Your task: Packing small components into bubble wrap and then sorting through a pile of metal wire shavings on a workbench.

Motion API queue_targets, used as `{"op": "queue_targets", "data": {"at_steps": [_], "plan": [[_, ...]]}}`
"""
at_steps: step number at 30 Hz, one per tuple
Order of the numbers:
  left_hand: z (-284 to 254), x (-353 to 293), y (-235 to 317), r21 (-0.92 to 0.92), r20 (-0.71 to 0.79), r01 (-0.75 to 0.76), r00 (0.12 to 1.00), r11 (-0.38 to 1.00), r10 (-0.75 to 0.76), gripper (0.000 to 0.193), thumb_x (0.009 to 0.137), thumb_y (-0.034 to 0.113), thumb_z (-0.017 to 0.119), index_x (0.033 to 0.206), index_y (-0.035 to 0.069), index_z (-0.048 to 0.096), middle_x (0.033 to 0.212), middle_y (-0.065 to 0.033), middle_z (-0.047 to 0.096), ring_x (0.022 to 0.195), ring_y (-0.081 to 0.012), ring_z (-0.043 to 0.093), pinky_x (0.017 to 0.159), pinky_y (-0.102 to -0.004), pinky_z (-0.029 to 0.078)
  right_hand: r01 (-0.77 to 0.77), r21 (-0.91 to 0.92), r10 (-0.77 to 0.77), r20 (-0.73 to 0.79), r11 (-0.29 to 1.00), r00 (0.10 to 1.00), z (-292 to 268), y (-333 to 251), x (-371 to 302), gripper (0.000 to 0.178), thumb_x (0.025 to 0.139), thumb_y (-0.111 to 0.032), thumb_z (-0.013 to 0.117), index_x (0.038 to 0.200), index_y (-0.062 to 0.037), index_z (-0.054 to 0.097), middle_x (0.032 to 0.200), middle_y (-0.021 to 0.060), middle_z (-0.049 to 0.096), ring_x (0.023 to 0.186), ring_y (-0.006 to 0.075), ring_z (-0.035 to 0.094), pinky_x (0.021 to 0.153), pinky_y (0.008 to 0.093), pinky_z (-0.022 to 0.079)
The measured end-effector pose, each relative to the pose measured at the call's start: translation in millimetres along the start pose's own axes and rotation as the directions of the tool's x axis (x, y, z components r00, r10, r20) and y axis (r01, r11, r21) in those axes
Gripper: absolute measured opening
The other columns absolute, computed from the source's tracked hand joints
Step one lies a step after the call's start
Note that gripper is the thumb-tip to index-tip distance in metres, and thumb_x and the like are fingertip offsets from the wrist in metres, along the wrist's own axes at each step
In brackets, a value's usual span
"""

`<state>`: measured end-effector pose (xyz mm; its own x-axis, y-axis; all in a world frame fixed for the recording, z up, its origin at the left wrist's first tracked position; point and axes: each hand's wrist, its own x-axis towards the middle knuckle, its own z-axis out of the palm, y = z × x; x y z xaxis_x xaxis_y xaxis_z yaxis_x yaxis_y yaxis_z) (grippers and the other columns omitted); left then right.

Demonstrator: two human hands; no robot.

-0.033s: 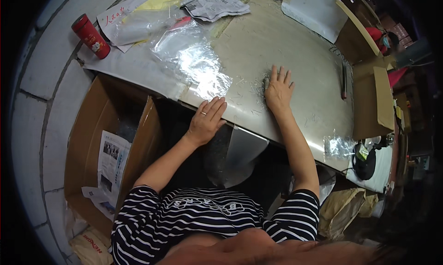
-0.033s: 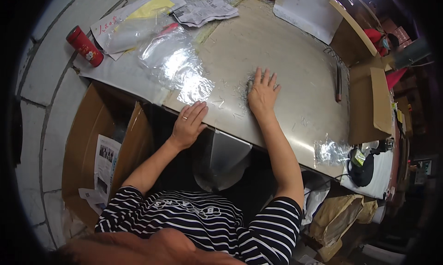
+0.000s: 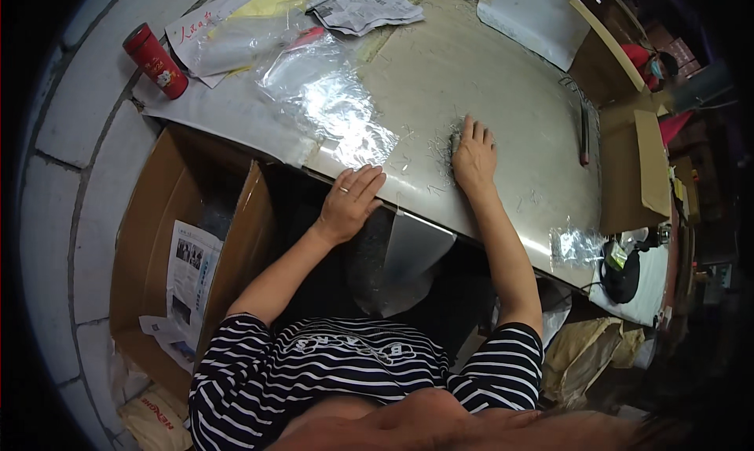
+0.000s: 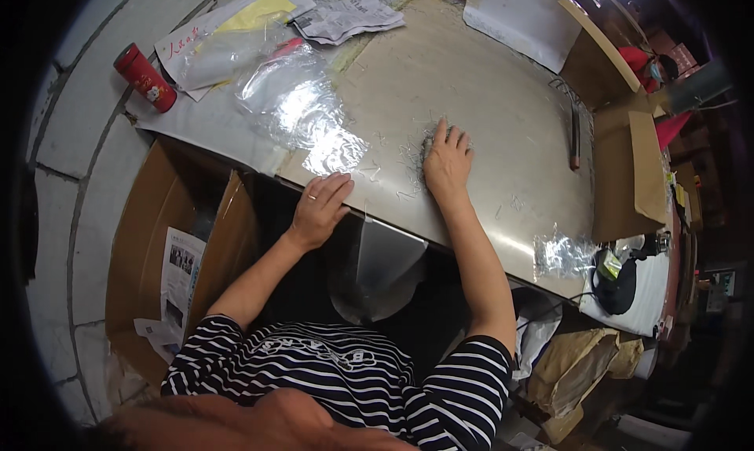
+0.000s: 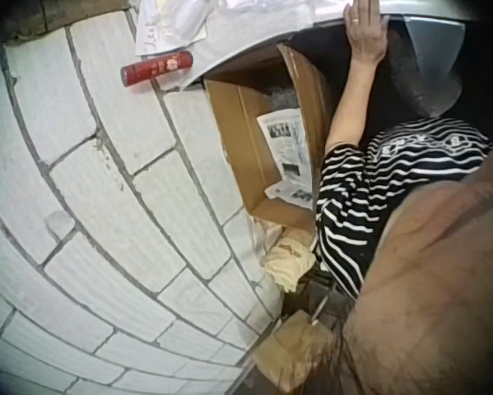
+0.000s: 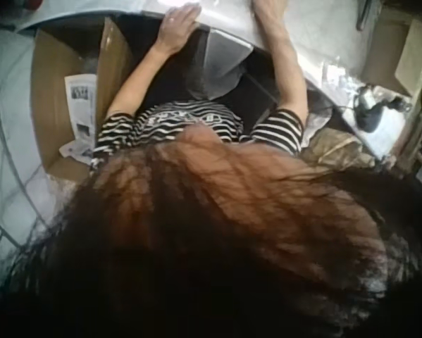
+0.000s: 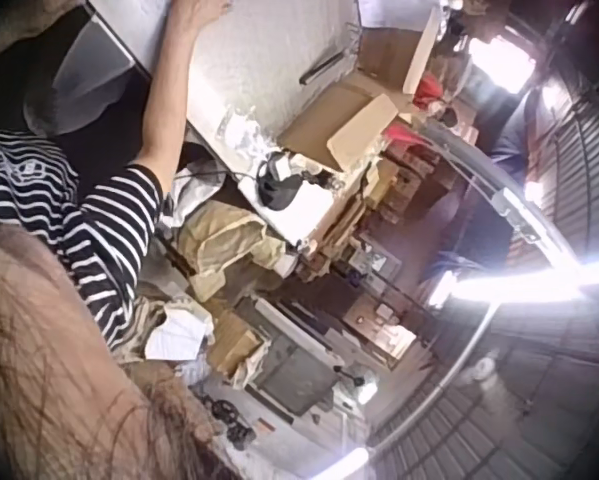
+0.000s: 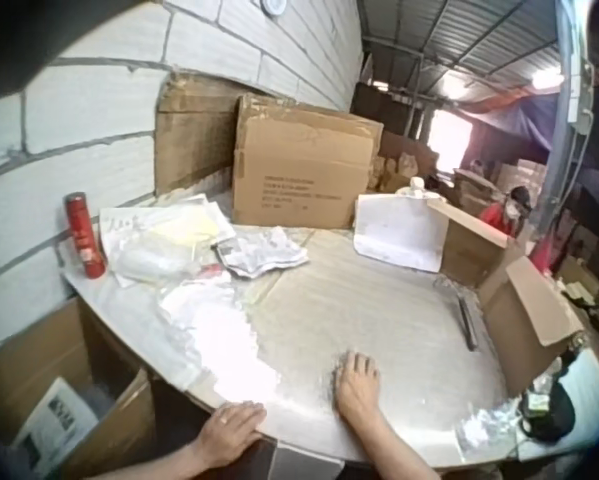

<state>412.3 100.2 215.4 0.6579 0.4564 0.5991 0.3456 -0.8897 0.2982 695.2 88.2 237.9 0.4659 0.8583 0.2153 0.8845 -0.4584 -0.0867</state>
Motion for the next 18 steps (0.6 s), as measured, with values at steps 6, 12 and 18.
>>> {"op": "queue_targets", "data": {"at_steps": [6,12,18], "plan": [[-12,16,-3,-0.455,0.058,0.329,0.938,0.828,-0.341,0.037,0.08,0.01,0.068,0.115,0.003,0.059,0.111,-0.0103,0.056,0.103,-0.0301,0.054,0.091,-0.0405,0.043,0.221,0.33,-0.196,-0.109,0.918,0.975,-12,33,-36,0.043,0.091,-0.01,0.049,0.134,-0.0037,0.045,0.14,0.0166,0.044,0.129,0.0342,0.041,0.107,0.0397,0.035],[-20,45,-26,0.106,-0.154,0.534,0.842,0.839,-0.517,0.029,0.072,0.024,0.077,0.087,0.005,0.062,0.097,-0.0109,0.056,0.1,-0.0318,0.051,0.089,-0.0443,0.039,0.127,0.693,0.04,-0.22,0.71,0.975,-81,28,-123,0.026,0.091,-0.006,0.052,0.115,-0.0014,0.061,0.115,0.0161,0.063,0.109,0.0282,0.059,0.096,0.0332,0.043],[-13,27,-13,-0.237,-0.269,0.266,0.906,0.934,-0.327,0.015,0.074,0.004,0.071,0.078,0.002,0.057,0.093,-0.0082,0.063,0.086,-0.0244,0.06,0.076,-0.0349,0.046,0.071,0.806,0.06,-0.131,0.587,0.99,-86,5,-209,0.018,0.087,0.001,0.057,0.104,-0.0003,0.064,0.099,0.011,0.067,0.093,0.0191,0.064,0.085,0.0279,0.047]]}}
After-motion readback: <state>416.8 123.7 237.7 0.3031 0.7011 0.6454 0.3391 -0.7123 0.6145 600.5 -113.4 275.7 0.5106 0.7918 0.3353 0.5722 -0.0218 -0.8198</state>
